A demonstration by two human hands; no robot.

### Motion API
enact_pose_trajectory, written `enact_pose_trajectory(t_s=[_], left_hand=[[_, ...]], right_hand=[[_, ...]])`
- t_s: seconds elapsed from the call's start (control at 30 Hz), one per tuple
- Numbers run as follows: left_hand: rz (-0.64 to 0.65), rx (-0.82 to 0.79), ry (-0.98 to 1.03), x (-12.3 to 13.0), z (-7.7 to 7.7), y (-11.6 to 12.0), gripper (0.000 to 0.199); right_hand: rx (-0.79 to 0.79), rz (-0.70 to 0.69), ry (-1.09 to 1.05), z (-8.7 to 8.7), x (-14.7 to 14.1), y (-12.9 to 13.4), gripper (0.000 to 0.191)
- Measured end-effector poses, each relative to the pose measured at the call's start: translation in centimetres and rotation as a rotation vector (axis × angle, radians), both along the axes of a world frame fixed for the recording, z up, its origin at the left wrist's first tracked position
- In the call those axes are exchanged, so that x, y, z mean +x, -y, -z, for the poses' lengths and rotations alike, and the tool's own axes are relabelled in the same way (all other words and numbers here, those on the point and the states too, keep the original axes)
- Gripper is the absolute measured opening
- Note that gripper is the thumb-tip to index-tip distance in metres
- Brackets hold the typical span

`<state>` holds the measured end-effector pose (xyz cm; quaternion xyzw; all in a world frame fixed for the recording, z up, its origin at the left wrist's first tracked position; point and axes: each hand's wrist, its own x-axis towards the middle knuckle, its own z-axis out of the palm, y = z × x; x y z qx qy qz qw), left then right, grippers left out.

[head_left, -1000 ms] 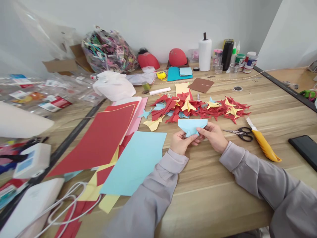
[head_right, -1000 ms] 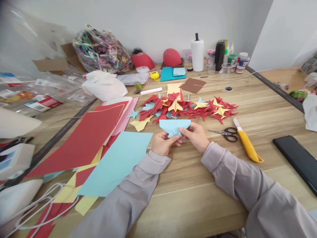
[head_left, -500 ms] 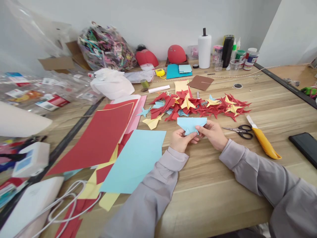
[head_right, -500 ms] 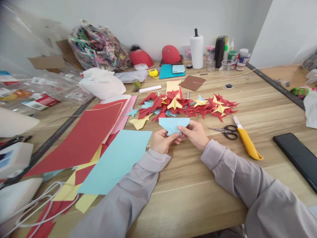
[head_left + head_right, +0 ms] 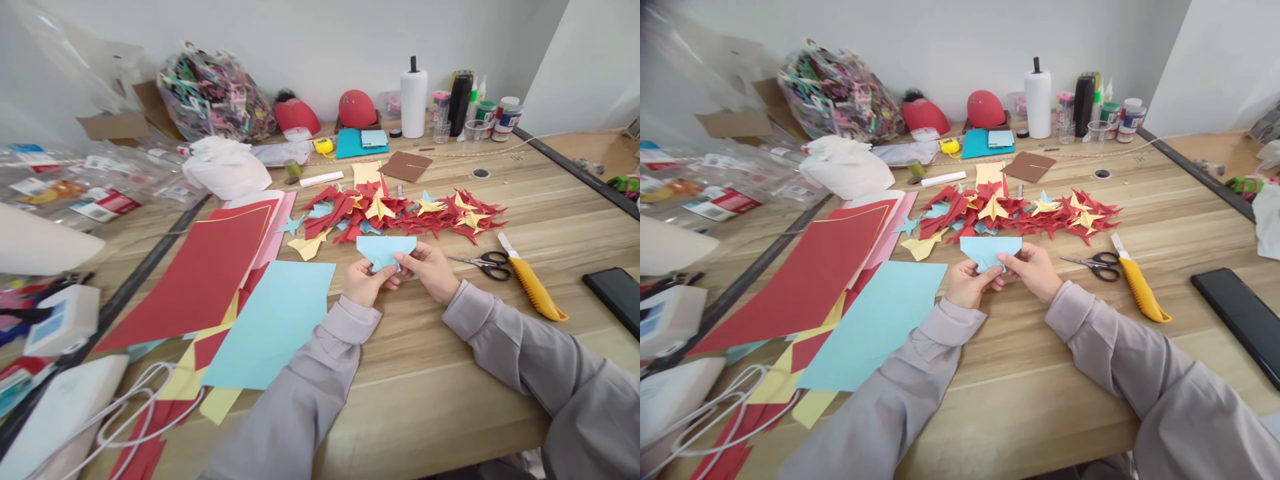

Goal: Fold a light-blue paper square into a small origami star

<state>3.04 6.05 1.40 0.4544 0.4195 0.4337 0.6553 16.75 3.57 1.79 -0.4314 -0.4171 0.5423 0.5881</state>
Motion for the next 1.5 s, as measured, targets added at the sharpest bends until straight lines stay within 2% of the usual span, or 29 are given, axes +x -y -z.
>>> enact_pose_trajectory(t_s=[0.17, 0.37, 0.7, 0.83, 0.97, 1.23, 1.5], left_hand=[[0.004, 0.007, 0.028, 0.1, -0.3, 0.0, 0.046], [0.023, -0.001, 0.023, 0.1, -0.2, 0.1, 0.050], [0.059, 0.031, 0.032, 0.0, 0.2, 0.0, 0.047], [0.059, 0.051, 0.049, -0.2, 0.4, -0.2, 0.044], [0.069, 0.050, 0.043, 0.0, 0.0, 0.1, 0.043], [0.150, 0.107, -0.014, 0.0, -1.1, 0.7, 0.042], [0.149, 0.135, 0.006, -0.1, -0.4, 0.4, 0.040]], right_hand=[[-0.013, -0.037, 0.053, 0.1, 0.0, 0.0, 0.040], [-0.020, -0.019, 0.054, -0.2, -0.1, 0.0, 0.040], [-0.050, 0.046, -0.032, -0.1, 0.1, -0.1, 0.037], [-0.038, 0.031, 0.011, -0.1, 0.0, 0.0, 0.037], [0.023, -0.054, 0.077, -0.5, -0.1, 0.2, 0.035], [0.071, -0.064, 0.078, -0.6, 0.1, 0.5, 0.036], [0.017, -0.021, 0.088, -0.4, 0.2, 0.4, 0.038]])
